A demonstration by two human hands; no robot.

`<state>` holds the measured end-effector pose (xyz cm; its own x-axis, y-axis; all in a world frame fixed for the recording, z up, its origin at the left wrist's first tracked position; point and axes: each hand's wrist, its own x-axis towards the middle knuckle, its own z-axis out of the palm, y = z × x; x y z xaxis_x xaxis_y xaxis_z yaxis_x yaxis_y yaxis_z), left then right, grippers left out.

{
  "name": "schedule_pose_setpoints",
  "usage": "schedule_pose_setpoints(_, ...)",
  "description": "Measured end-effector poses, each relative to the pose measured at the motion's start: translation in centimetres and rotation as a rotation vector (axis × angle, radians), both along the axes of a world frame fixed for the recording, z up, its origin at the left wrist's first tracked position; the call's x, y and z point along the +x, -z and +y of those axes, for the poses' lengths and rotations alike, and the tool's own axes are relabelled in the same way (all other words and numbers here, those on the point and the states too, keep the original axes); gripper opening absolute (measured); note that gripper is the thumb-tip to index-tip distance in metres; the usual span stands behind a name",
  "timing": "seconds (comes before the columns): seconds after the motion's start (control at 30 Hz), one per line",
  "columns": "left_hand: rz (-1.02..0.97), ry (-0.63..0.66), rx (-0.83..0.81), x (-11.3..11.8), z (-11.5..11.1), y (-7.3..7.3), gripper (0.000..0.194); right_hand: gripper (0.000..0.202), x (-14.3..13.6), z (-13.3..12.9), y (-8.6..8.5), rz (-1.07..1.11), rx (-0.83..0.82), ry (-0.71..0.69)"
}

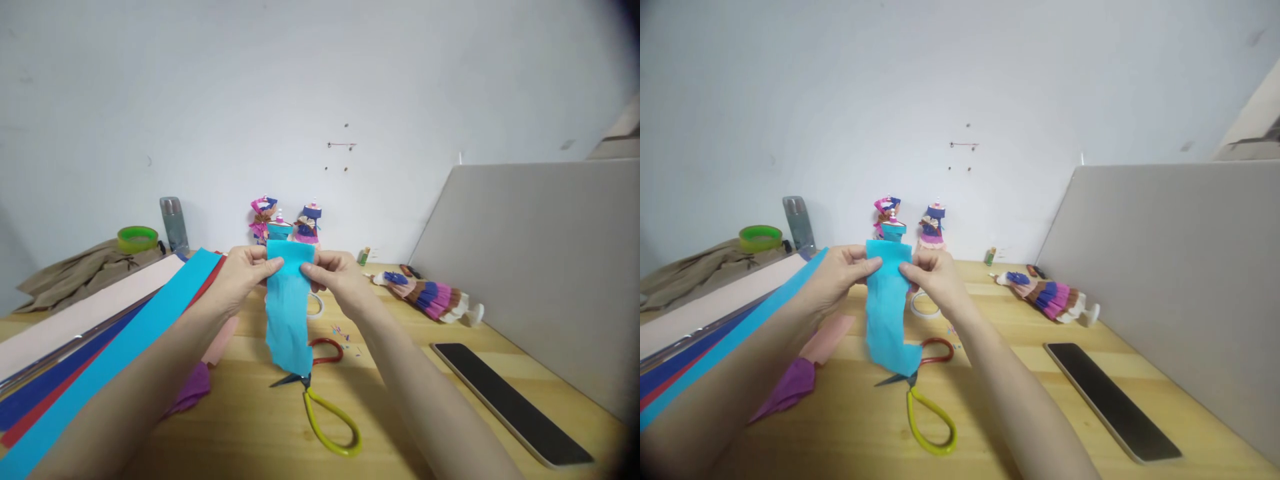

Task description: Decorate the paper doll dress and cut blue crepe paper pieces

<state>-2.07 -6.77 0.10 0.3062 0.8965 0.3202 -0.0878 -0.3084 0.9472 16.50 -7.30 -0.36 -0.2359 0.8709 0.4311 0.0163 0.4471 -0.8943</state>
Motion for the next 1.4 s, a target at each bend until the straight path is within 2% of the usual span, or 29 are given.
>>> schedule_pose_setpoints(0.17, 0.104, 0.002, 0.031, -0.5, 0.3, -0.3, 0.033, 0.033, 0.0, 0.2, 0.0, 0.018, 0.022, 0.065)
schedule_pose_setpoints(0.3, 0.094, -0.062, 0.061, -0.5, 0.3, -0.5, 0.028, 0.027, -0.1, 0.2, 0.0, -0.01, -0.023, 0.009)
schedule_pose_setpoints(0.43, 0.077, -0.096, 0.022, -0.3, -0.1, -1.0, 0.019, 0.026, -0.2, 0.4, 0.3, 0.014, -0.06, 0.063)
schedule_pose_setpoints(0.53, 0.084, -0.075, 0.027, -0.4, -0.4, -1.3, 0.025, 0.027, -0.3, 0.6, 0.6, 0.053, -0.105, 0.079)
schedule_pose_setpoints(0.6, 0.095, -0.083, 0.057, -0.4, -0.4, -1.3, 0.023, 0.027, -0.4, 0.6, 0.7, 0.064, -0.055, 0.108)
schedule_pose_setpoints(0.7, 0.099, -0.117, 0.125, -0.5, -0.2, -1.1, 0.012, 0.019, -0.6, 0.6, 0.8, 0.066, 0.14, 0.214)
schedule_pose_setpoints(0.77, 0.079, -0.135, 0.181, -0.6, 0.0, -0.9, 0.012, 0.016, -0.7, 0.6, 0.8, 0.069, 0.2, 0.233)
schedule_pose_setpoints(0.87, 0.033, -0.173, 0.247, -0.5, 0.3, -0.6, 0.014, 0.016, -0.9, 0.6, 1.0, 0.109, 0.167, 0.177)
schedule_pose_setpoints(1.0, -0.056, -0.184, 0.299, -0.4, 0.3, -0.4, 0.014, 0.017, -1.0, 0.9, 1.4, 0.271, 0.154, 0.123)
schedule_pose_setpoints(1.1, -0.099, -0.125, 0.323, -0.6, 0.1, -0.4, 0.01, 0.015, -0.9, 0.8, 1.4, 0.372, 0.098, 0.035)
schedule_pose_setpoints(1.2, -0.054, -0.041, 0.37, -1.1, -0.1, -0.4, 0.012, 0.015, -0.7, 0.5, 1.0, 0.429, 0.02, -0.036)
schedule_pose_setpoints(1.3, -0.02, 0.003, 0.413, -1.6, -0.1, -0.4, 0.014, 0.013, -0.5, 0.2, 0.7, 0.424, -0.034, -0.083)
schedule_pose_setpoints(1.4, -0.016, 0.068, 0.386, -2.0, 0.4, -0.3, 0.015, 0.013, -0.3, 0.2, 0.6, 0.393, -0.032, -0.107)
